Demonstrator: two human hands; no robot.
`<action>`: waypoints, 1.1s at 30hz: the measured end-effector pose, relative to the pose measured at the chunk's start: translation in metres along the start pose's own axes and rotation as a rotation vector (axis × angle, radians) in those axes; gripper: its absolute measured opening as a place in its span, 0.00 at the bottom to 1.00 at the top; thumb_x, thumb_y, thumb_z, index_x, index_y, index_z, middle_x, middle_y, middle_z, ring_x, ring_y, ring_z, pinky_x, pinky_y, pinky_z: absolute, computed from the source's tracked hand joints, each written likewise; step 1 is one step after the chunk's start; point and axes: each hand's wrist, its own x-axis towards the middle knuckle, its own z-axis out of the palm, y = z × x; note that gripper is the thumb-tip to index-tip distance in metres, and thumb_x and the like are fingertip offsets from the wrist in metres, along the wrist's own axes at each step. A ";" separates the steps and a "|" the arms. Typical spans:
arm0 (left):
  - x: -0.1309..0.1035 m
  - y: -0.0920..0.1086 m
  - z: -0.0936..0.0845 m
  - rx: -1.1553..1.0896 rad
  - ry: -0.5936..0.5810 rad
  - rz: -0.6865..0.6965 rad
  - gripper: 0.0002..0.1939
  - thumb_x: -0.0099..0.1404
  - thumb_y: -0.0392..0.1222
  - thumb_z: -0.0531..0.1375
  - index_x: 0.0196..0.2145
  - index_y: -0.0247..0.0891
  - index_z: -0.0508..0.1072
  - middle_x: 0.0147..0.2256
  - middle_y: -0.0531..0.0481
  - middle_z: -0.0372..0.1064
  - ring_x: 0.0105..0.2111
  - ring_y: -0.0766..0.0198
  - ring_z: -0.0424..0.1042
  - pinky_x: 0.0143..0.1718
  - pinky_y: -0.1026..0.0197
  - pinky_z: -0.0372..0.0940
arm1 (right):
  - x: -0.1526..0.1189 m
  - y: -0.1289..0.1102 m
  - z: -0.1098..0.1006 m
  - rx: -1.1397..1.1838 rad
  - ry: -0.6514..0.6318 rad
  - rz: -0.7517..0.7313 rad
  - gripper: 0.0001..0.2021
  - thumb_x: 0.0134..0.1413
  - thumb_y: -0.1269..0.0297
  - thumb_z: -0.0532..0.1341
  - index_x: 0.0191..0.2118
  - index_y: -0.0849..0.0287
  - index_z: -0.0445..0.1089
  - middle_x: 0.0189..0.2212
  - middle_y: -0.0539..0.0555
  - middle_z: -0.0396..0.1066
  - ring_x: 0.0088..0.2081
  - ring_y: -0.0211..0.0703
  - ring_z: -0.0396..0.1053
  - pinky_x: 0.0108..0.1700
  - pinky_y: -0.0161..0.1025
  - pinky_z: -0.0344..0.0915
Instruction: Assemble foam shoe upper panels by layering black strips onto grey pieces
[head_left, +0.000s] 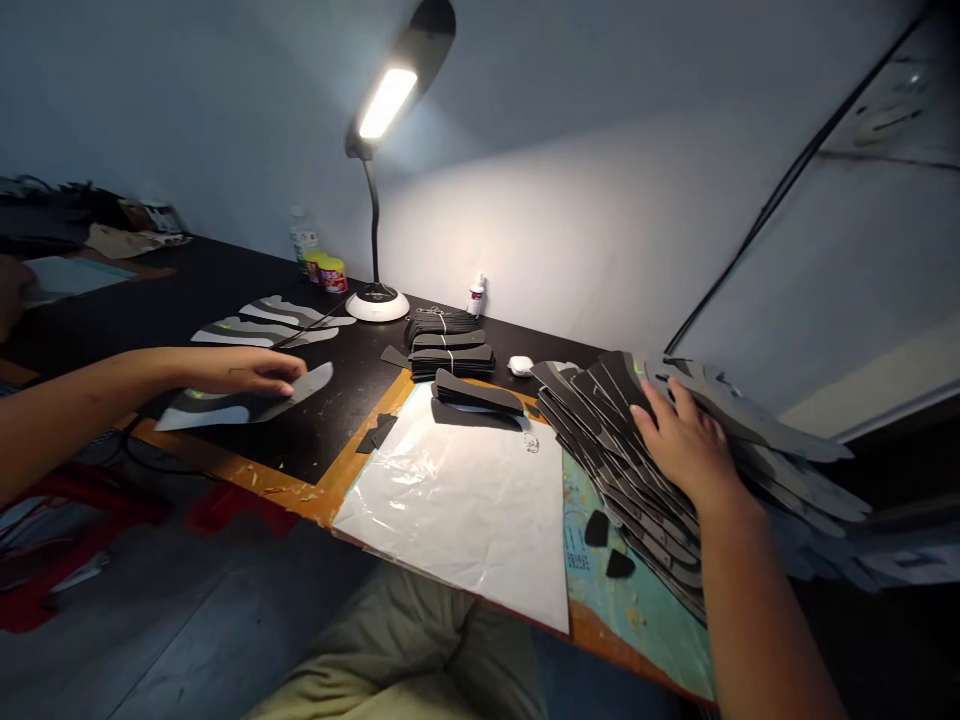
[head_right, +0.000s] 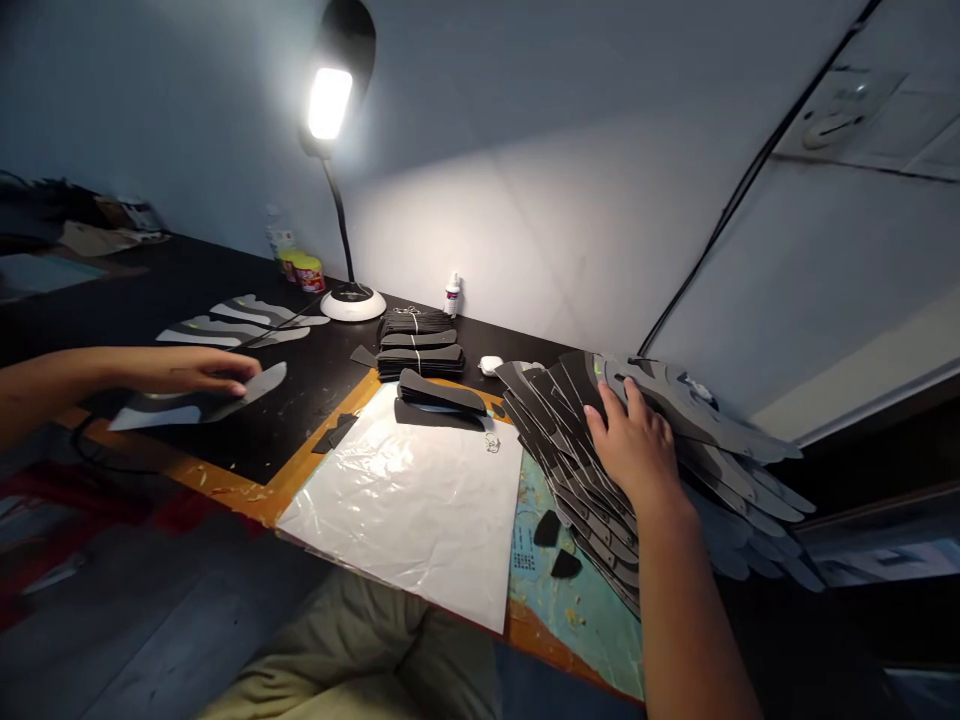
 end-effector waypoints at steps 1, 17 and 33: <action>0.006 0.016 0.004 -0.011 -0.069 0.027 0.17 0.62 0.57 0.65 0.34 0.39 0.80 0.30 0.49 0.76 0.31 0.58 0.74 0.32 0.63 0.70 | 0.000 0.000 0.001 -0.024 0.025 -0.015 0.32 0.75 0.47 0.43 0.72 0.58 0.64 0.74 0.68 0.54 0.64 0.72 0.67 0.66 0.69 0.61; 0.140 0.192 0.220 -0.052 0.021 0.666 0.19 0.77 0.42 0.55 0.60 0.37 0.75 0.53 0.34 0.74 0.52 0.49 0.74 0.54 0.51 0.70 | -0.031 -0.077 -0.018 0.204 0.308 -0.823 0.15 0.71 0.68 0.56 0.54 0.50 0.76 0.52 0.55 0.79 0.55 0.53 0.72 0.69 0.58 0.59; 0.166 0.078 0.158 0.017 0.210 0.402 0.27 0.73 0.63 0.60 0.55 0.37 0.79 0.55 0.37 0.77 0.54 0.43 0.75 0.59 0.42 0.67 | -0.045 -0.098 0.038 0.310 -0.092 -0.895 0.10 0.68 0.75 0.58 0.44 0.58 0.76 0.42 0.56 0.81 0.42 0.46 0.77 0.42 0.40 0.67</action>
